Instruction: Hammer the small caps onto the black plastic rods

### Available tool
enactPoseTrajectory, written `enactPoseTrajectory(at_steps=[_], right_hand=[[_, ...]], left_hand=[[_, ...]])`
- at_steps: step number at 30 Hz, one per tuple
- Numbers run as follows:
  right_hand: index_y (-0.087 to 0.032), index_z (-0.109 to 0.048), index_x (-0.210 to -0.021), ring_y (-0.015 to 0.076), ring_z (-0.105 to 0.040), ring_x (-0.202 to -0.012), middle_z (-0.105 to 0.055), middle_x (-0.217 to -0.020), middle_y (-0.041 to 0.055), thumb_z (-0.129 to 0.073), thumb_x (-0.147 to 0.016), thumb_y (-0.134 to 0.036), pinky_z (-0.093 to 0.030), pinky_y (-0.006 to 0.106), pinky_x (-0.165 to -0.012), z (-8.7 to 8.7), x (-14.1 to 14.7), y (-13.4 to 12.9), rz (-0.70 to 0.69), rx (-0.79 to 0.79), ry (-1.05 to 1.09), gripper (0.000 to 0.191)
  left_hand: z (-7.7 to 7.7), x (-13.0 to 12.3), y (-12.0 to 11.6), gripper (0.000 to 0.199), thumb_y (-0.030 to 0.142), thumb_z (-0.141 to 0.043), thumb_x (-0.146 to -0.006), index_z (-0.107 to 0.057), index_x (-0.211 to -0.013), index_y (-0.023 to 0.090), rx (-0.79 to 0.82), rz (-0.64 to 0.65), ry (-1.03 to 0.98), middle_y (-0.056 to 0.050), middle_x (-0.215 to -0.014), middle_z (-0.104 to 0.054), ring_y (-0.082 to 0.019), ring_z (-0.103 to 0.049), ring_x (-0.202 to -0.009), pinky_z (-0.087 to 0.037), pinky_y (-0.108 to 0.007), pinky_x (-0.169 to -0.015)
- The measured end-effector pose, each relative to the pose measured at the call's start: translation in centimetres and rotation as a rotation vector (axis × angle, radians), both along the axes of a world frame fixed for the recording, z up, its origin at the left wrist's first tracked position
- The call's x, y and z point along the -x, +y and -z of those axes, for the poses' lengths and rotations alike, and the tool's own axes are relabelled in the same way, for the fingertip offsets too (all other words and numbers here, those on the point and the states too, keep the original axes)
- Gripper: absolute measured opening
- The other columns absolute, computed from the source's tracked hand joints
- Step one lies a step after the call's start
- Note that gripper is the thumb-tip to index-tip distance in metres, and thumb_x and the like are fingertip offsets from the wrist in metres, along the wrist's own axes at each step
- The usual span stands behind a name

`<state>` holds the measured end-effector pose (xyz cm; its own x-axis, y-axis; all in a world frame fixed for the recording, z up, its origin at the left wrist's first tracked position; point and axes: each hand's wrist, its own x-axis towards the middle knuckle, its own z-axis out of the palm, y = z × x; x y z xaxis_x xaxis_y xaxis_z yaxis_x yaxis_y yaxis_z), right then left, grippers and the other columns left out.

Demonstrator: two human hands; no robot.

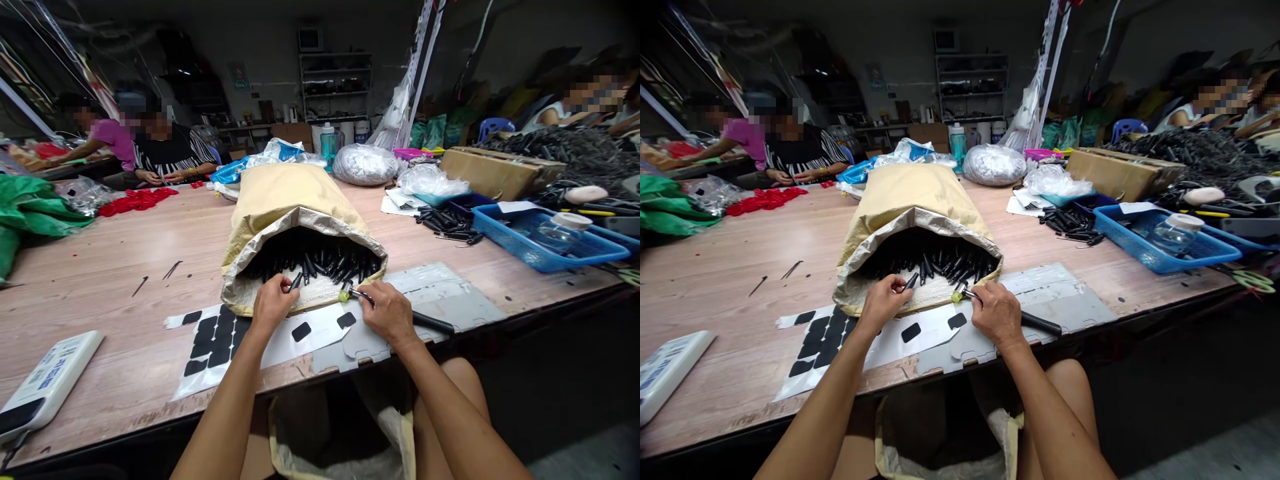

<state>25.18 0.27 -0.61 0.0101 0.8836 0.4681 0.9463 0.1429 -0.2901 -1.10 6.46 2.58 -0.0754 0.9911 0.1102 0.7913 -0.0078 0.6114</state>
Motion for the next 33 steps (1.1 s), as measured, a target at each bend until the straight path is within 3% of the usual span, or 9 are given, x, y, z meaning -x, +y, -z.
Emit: enactPoseTrajectory(at_steps=[5, 11, 15, 23, 27, 33], right_hand=[[-0.027, -0.072, -0.102, 0.0195, -0.057, -0.09, -0.066, -0.093, 0.0018, -0.061, -0.086, -0.023, -0.037, 0.03, -0.076, 0.1, 0.0, 0.0, 0.004, -0.003, -0.011, 0.02], [-0.026, -0.072, -0.102, 0.0194, -0.057, -0.089, -0.067, -0.091, 0.0021, -0.061, -0.086, -0.022, -0.037, 0.03, -0.076, -0.1, 0.0, 0.0, -0.014, -0.016, -0.018, 0.019], [-0.026, -0.072, -0.101, 0.0194, -0.057, -0.089, -0.067, -0.091, 0.0023, -0.061, -0.088, -0.023, -0.038, 0.03, -0.076, 0.0, -0.1, -0.1, -0.021, -0.027, -0.04, 0.018], [-0.024, -0.07, -0.114, 0.0198, -0.06, -0.092, -0.069, -0.094, 0.0038, -0.054, -0.094, -0.018, -0.044, 0.03, -0.081, -0.5, -0.1, -0.4, -0.126, -0.136, -0.056, 0.026], [-0.025, -0.067, -0.121, 0.0188, -0.064, -0.096, -0.07, -0.1, 0.0042, -0.05, -0.097, -0.02, -0.049, 0.029, -0.084, -1.4, 1.1, -1.9, -0.231, -0.171, 0.118, 0.029], [-0.027, -0.064, -0.127, 0.0167, -0.066, -0.094, -0.071, -0.101, 0.0032, -0.049, -0.098, -0.02, -0.052, 0.027, -0.082, -2.5, 3.3, -4.1, -0.442, -0.085, 0.295, 0.033]], left_hand=[[0.3, -0.4, -4.4, 0.022, 0.035, -0.068, -0.076, -0.069, -0.093, 0.021, 0.009, 0.189, -0.267, 0.002, -0.075, -0.064, -0.015, -0.056, -0.065, -0.041, -0.025, -0.06], [1.7, -2.0, -7.2, 0.017, 0.023, -0.066, -0.079, -0.07, -0.095, 0.021, -0.056, 0.349, -0.195, 0.0, -0.086, -0.065, -0.016, -0.057, -0.076, -0.043, -0.027, -0.068], [2.2, -2.2, -7.8, 0.022, 0.019, -0.066, -0.077, -0.067, -0.099, 0.02, -0.131, 0.339, -0.196, -0.002, -0.091, -0.062, -0.017, -0.058, -0.084, -0.045, -0.028, -0.074], [2.5, -2.3, -7.7, 0.008, 0.018, -0.066, -0.077, -0.067, -0.085, 0.02, -0.147, 0.321, -0.177, 0.001, -0.077, -0.057, -0.015, -0.054, -0.072, -0.043, -0.027, -0.068], [2.6, -2.4, -7.6, 0.01, 0.017, -0.067, -0.076, -0.07, -0.085, 0.019, -0.148, 0.293, -0.172, 0.002, -0.075, -0.056, -0.014, -0.054, -0.069, -0.041, -0.027, -0.067], [2.4, -2.4, -7.6, 0.014, 0.013, -0.067, -0.073, -0.072, -0.085, 0.019, -0.145, 0.283, -0.211, 0.002, -0.073, -0.056, -0.013, -0.053, -0.068, -0.04, -0.025, -0.065]])
